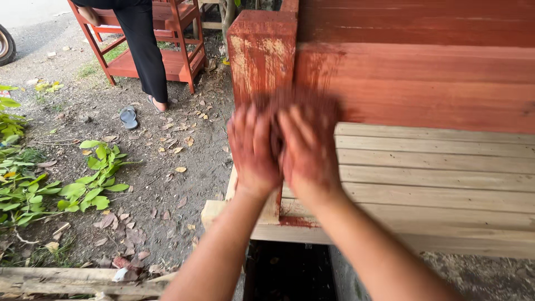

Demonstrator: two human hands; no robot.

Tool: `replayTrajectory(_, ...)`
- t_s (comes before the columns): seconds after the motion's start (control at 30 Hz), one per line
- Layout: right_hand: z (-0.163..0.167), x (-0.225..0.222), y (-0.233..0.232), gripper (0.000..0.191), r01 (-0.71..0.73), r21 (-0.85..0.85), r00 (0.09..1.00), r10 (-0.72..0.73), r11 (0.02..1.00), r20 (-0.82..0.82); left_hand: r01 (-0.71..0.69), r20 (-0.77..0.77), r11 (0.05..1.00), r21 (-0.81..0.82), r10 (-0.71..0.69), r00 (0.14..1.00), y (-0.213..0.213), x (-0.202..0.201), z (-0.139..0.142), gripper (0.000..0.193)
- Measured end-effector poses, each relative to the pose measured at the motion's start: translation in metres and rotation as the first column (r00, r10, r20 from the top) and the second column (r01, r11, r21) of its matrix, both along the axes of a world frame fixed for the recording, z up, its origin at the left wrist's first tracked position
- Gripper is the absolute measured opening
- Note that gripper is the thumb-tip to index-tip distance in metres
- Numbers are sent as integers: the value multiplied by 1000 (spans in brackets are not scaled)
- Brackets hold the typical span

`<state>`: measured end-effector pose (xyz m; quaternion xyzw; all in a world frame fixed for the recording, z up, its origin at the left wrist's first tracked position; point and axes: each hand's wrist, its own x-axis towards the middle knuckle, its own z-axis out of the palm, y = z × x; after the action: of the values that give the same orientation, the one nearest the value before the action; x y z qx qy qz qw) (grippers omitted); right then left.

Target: The person applies reddish-brown stain to a slatted wooden table using a cloth. They repeatedly dip the cloth into a bucket of stain and wipe the tabletop, edges, and legs, covering both flat and vertical surfaces.

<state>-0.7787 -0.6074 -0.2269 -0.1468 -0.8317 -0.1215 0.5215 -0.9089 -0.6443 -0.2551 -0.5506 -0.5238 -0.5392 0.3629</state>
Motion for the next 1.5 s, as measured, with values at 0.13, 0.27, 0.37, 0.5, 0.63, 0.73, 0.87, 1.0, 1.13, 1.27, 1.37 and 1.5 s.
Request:
replayTrajectory(0.13, -97, 5, -2, 48, 35, -110, 997, -27, 993, 74, 47, 45, 997, -57, -44, 998, 1, 2, -91, 42)
replayTrajectory(0.27, -189, 11, -11, 44, 62, -197, 981, -23, 978, 195, 8, 62, 979, -202, 5, 998, -15, 8, -171, 38)
replayTrajectory(0.37, -222, 17, -25, 46, 93, -188, 968, -45, 978, 245, 16, 54, 952, -304, 1, 999, -27, 13, -201, 49)
replayTrajectory(0.5, -196, 11, -27, 57, 111, -252, 963, -42, 961, 265, 43, 41, 936, -348, -31, 999, -28, 9, -192, 57)
replayTrajectory(0.63, -109, -9, -7, 78, 27, -17, 994, -25, 999, 106, 100, 28, 962, -256, -96, 995, -20, -3, -99, 53)
replayTrajectory(0.73, -23, -21, -6, 85, 56, -30, 998, -57, 998, -29, 5, -16, 949, -316, -10, 1000, -8, -8, 7, 55)
replayTrajectory(0.87, 89, -27, -5, 77, 84, 58, 992, -78, 995, -99, -56, -161, 994, -97, 40, 986, 10, -21, 110, 56)
replayTrajectory(1.0, 100, -29, 0, 74, 33, 100, 993, -21, 994, -116, 36, -71, 999, -1, -35, 997, 19, -20, 91, 50)
replayTrajectory(1.13, 0, -29, -8, 75, 93, -3, 995, -92, 996, 33, 104, -13, 988, -111, -106, 994, 10, -22, -9, 51)
replayTrajectory(1.27, -100, -17, -25, 68, 108, -52, 981, -98, 993, 170, 109, 40, 954, -279, -102, 994, -12, -17, -119, 58)
replayTrajectory(1.37, -127, -8, -27, 64, 96, -142, 963, -56, 985, 264, 2, -37, 939, -344, -15, 999, -22, -11, -146, 53)
replayTrajectory(1.5, -91, -10, -17, 68, 79, -51, 980, -68, 996, 188, 68, 27, 963, -261, -63, 998, -14, -13, -110, 58)
